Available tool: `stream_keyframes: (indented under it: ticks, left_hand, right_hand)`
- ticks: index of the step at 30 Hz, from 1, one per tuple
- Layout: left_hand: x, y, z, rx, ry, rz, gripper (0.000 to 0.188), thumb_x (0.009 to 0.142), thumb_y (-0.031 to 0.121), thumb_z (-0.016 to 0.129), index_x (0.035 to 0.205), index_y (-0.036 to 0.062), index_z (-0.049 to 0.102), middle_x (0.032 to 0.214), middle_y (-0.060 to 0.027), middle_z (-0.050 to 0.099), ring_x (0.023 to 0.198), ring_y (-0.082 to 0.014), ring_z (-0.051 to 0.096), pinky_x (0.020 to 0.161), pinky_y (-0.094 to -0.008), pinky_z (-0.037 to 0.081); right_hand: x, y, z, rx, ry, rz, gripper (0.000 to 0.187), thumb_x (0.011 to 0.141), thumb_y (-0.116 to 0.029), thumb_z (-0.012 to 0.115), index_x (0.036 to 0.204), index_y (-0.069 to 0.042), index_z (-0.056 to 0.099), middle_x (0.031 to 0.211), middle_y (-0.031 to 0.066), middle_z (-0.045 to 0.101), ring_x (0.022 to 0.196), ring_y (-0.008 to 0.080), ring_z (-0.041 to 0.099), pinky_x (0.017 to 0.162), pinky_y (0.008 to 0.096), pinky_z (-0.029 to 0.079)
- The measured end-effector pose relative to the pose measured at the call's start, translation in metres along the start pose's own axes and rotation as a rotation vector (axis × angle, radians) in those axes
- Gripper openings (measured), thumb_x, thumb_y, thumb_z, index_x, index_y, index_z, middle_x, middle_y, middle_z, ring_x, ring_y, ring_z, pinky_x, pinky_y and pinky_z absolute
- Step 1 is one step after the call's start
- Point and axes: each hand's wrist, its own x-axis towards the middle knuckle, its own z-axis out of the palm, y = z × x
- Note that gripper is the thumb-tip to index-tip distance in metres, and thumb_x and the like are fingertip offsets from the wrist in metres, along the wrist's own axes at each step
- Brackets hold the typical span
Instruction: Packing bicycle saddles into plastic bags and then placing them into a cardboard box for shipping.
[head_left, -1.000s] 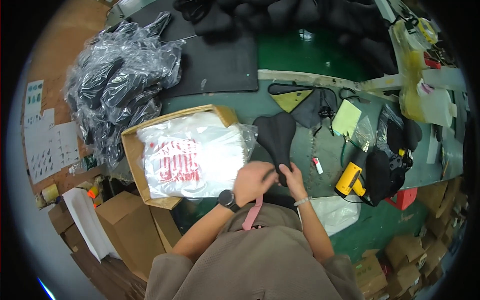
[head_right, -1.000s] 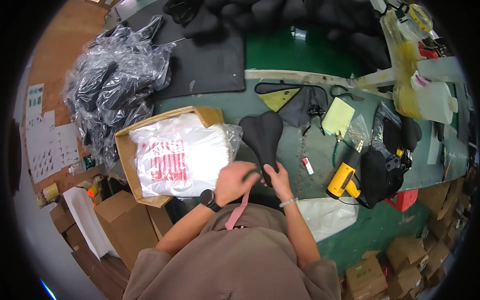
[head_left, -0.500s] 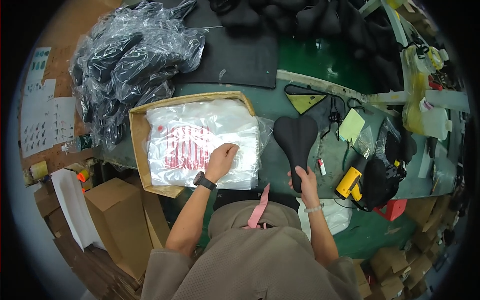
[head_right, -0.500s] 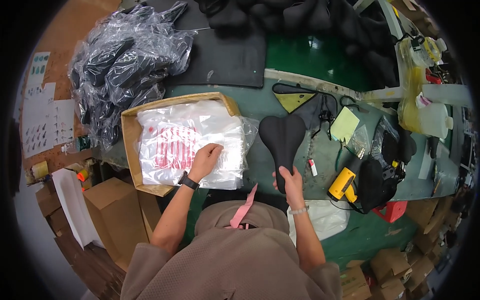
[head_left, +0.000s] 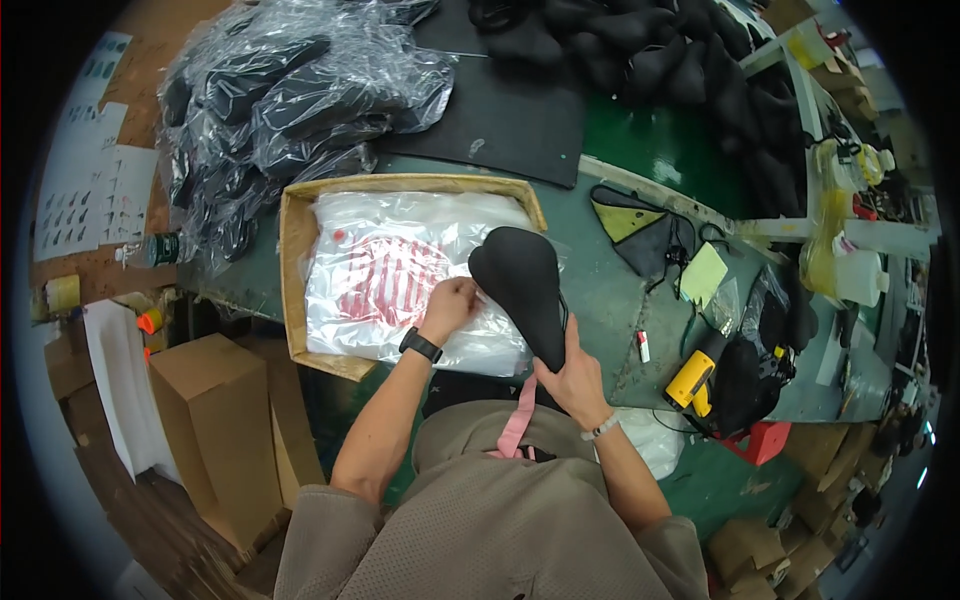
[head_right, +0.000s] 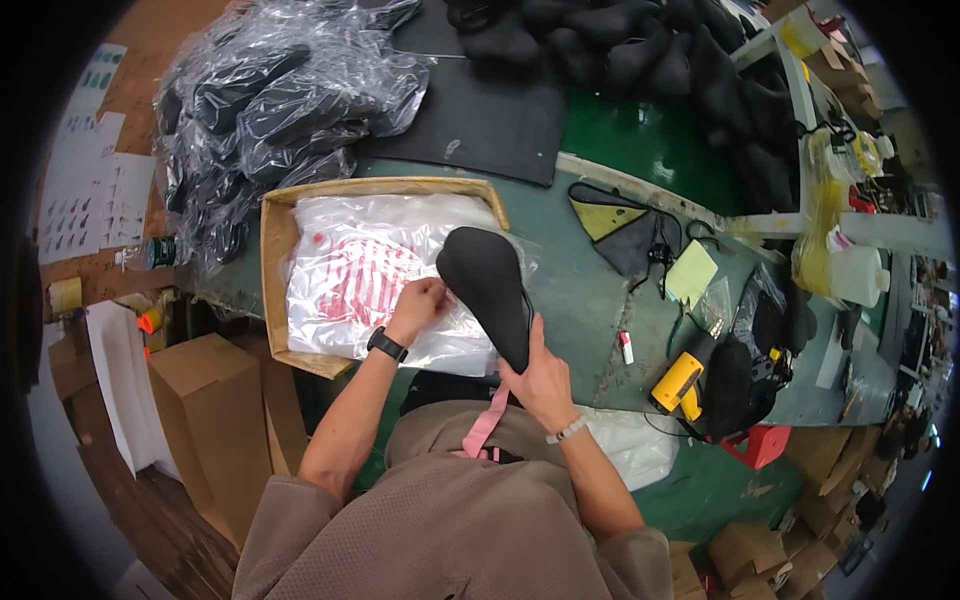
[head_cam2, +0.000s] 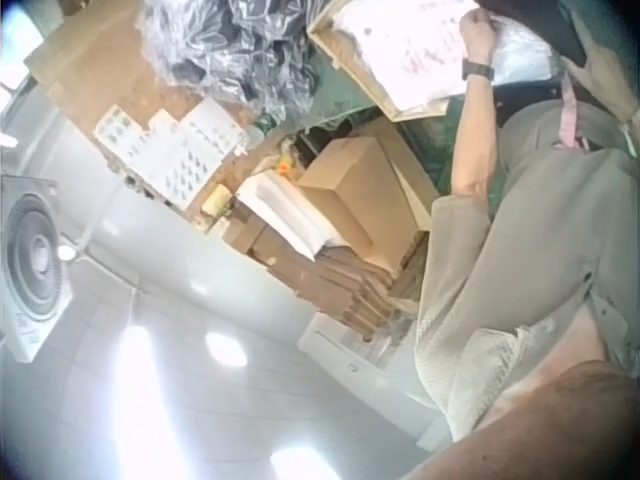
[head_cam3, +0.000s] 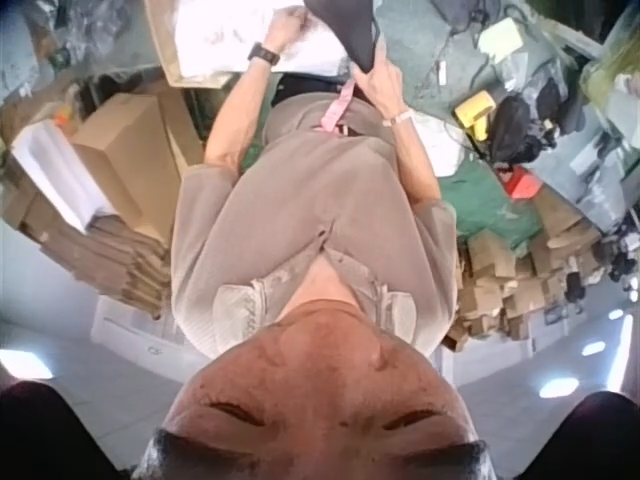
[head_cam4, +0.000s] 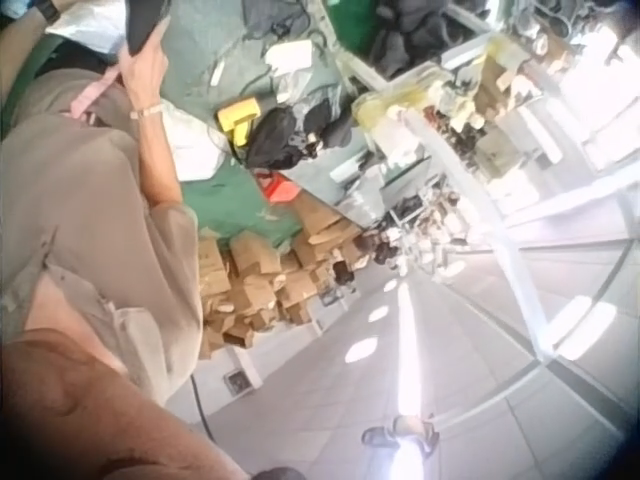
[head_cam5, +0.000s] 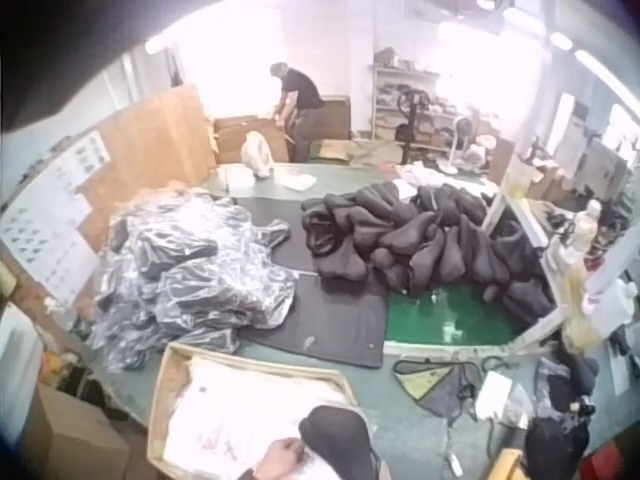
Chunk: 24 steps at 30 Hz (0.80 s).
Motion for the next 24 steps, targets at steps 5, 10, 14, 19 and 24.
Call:
stream_keyframes:
  ticks: [5,10,14,19,24]
  left_hand:
    - [-0.023,0.042,-0.011,-0.554,0.278,0.298,0.021,0.099,0.017,0.053,0.093,0.0006,0.064,0.082,-0.0032,0.064,0.07,-0.0089,0.057,0.062,-0.0253,0.046]
    - [-0.109,0.108,0.056,0.748,-0.21,1.164,0.017,0.076,0.01,0.059,0.092,0.0048,0.063,0.085,-0.0127,0.06,0.078,-0.0321,0.059,0.071,-0.0419,0.048]
    - [-0.154,0.119,0.048,0.609,-0.105,1.117,0.021,0.074,0.007,0.065,0.095,0.005,0.066,0.083,-0.0095,0.064,0.075,-0.028,0.061,0.067,-0.0386,0.049]
    - [-0.201,0.094,0.075,0.287,-0.258,0.82,0.011,0.092,0.01,0.061,0.1,0.0038,0.065,0.092,-0.0146,0.064,0.088,-0.0332,0.062,0.077,-0.0386,0.05]
    - [-0.151,0.091,0.058,0.01,0.006,0.281,0.017,0.1,0.012,0.05,0.099,-0.0003,0.062,0.087,-0.0111,0.061,0.081,-0.0177,0.058,0.076,-0.0315,0.048]
  right_hand:
    - [-0.004,-0.012,0.008,-0.176,0.038,-0.119,0.094,0.077,-0.027,0.074,0.148,0.007,0.022,0.087,0.0255,0.066,0.073,0.0409,0.066,0.065,0.0477,0.054]
    - [0.005,-0.003,0.022,-0.286,-0.052,-0.335,0.076,0.08,-0.026,0.071,0.139,0.009,0.04,0.084,0.0225,0.066,0.07,0.0376,0.066,0.062,0.0433,0.054]
    - [0.008,-0.047,-0.038,0.634,-0.06,-0.031,0.062,0.088,-0.027,0.064,0.137,0.006,0.045,0.083,0.0144,0.068,0.065,0.0257,0.065,0.059,0.0377,0.053]
    - [0.005,-0.029,-0.041,1.415,0.112,0.127,0.057,0.101,-0.047,0.045,0.125,0.004,0.053,0.096,0.0093,0.066,0.076,0.0182,0.064,0.065,0.0335,0.053]
    - [0.019,-0.036,-0.061,1.476,0.062,0.118,0.059,0.101,-0.051,0.045,0.12,0.004,0.054,0.1,0.0153,0.066,0.078,0.0217,0.064,0.066,0.035,0.052]
